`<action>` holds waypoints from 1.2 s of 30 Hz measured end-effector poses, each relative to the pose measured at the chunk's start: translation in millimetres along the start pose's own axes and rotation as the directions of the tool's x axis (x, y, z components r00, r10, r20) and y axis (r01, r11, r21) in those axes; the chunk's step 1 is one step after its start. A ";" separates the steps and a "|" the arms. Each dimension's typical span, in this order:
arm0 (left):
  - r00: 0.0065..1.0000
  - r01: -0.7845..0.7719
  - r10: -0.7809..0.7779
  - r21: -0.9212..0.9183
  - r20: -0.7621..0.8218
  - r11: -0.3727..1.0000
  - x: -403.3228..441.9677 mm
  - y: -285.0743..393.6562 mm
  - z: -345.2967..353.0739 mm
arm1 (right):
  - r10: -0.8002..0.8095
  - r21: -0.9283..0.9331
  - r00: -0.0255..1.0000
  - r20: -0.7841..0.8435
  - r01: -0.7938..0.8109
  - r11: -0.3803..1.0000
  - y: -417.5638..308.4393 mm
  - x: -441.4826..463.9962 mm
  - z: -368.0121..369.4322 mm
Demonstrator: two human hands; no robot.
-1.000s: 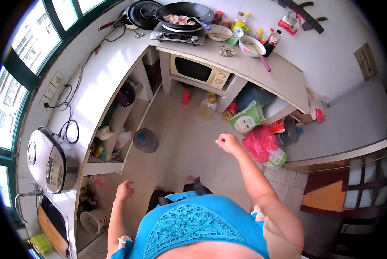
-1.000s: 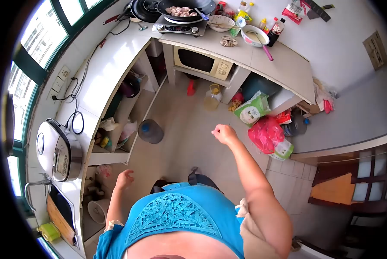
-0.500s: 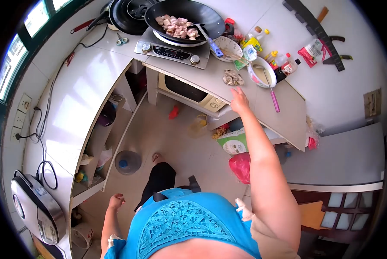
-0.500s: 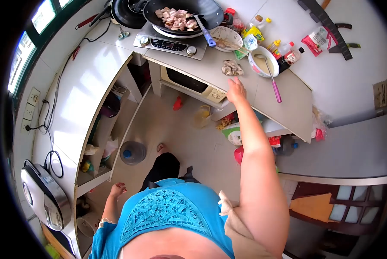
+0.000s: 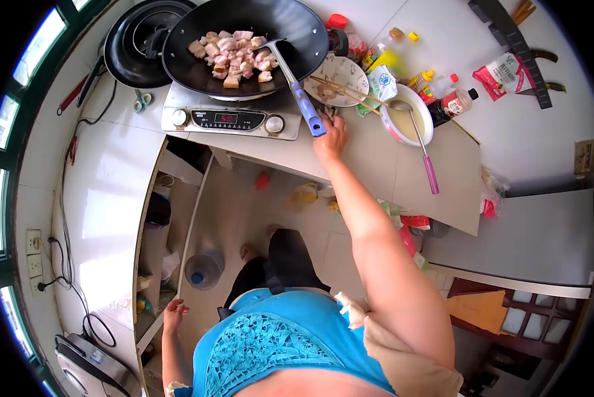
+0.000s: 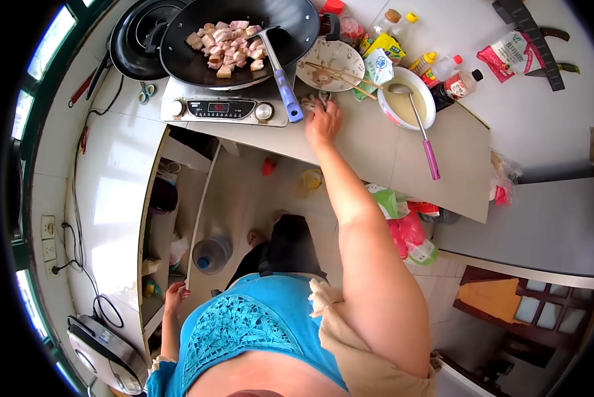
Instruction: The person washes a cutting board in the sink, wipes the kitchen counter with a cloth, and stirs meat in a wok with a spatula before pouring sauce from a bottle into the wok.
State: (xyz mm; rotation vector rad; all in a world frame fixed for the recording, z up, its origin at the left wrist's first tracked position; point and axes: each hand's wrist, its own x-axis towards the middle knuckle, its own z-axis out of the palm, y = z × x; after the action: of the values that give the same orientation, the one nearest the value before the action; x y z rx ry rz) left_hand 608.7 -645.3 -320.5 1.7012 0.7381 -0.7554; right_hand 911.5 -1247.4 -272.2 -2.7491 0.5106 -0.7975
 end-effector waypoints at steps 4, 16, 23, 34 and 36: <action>1.000 -0.008 0.007 -0.049 -0.011 0.999 -21.9 23.3 27.0 | -0.318 0.112 0.945 -0.074 0.325 0.939 -26.2 18.5 23.6; 0.997 0.077 -0.078 -0.051 -0.020 0.996 -62.5 41.9 105.5 | -0.595 0.480 0.776 0.210 0.449 0.754 -17.1 -53.0 -76.1; 0.990 0.078 -0.101 -0.213 -0.103 0.974 -75.1 6.2 84.0 | -0.622 0.392 0.771 0.135 0.535 0.748 -119.5 -70.7 -29.6; 0.930 0.075 -0.258 -0.552 -0.262 0.830 -102.4 -124.7 -3.5 | -0.629 0.471 0.774 -0.076 0.584 0.661 -401.1 -67.9 33.8; 0.911 0.092 -0.294 -0.550 -0.291 0.830 -108.0 -123.6 -10.6 | -0.515 0.229 0.835 0.194 0.472 0.851 -412.2 -78.3 68.4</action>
State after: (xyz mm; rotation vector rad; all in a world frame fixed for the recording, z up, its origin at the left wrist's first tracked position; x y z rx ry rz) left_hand 447.3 -618.1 -303.9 1.2719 1.2717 -0.3154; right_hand 996.2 -832.3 -235.9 -2.7822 -0.3310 -0.5415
